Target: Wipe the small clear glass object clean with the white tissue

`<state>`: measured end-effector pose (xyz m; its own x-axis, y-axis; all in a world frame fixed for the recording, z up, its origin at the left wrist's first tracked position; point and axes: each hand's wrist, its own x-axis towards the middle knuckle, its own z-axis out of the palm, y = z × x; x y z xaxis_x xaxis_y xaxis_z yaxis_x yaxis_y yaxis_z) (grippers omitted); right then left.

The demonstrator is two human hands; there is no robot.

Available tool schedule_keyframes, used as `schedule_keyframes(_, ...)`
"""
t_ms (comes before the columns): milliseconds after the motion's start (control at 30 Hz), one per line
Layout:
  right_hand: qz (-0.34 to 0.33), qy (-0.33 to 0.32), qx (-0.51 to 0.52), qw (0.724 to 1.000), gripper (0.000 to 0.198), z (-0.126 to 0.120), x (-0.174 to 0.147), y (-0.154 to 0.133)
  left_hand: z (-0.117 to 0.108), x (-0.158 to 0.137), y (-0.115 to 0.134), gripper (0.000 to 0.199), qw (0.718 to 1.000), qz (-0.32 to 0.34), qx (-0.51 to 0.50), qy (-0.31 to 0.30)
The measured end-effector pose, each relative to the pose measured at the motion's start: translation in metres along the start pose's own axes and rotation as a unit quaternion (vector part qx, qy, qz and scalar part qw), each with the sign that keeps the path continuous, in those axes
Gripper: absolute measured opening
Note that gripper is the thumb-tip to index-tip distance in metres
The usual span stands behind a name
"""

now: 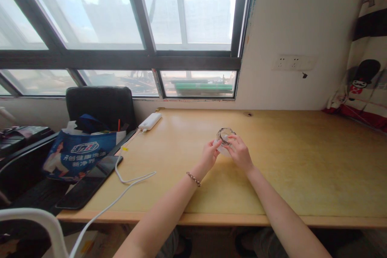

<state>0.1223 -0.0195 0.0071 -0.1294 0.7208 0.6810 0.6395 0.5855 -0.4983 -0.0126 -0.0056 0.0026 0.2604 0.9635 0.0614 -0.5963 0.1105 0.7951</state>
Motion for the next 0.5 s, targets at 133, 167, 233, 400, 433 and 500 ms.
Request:
schedule_keyframes(133, -0.017, -0.012, -0.022, 1.0, 0.014, 0.0003, -0.0008, 0.0006, -0.002, 0.0009, -0.0012, 0.021, 1.0, -0.01, 0.014, 0.011)
schedule_keyframes(167, -0.023, -0.017, -0.03, 0.999, 0.014, 0.0005, -0.0008, 0.0003, -0.0023, 0.0011, -0.0015, 0.02, 1.0, -0.009, 0.019, 0.013)
schedule_keyframes(233, -0.033, -0.02, -0.05, 0.998, 0.013, 0.0008, -0.0009, -0.0011, -0.0028, 0.0015, -0.0019, 0.021, 0.999, -0.004, 0.031, 0.015)
schedule_keyframes(400, -0.007, -0.005, -0.117, 0.993, 0.013, 0.0012, -0.0032, -0.0073, -0.0043, 0.0017, -0.0033, 0.024, 0.998, 0.002, 0.052, 0.025)
schedule_keyframes(433, 0.005, -0.014, -0.13, 0.991, 0.014, 0.0018, -0.0041, -0.0079, -0.0051, 0.0017, -0.004, 0.025, 0.998, 0.003, 0.056, 0.025)
schedule_keyframes(500, 0.032, -0.042, -0.152, 0.987, 0.017, 0.0038, -0.0064, -0.0076, -0.0071, 0.002, -0.006, 0.025, 0.998, 0.006, 0.065, 0.022)
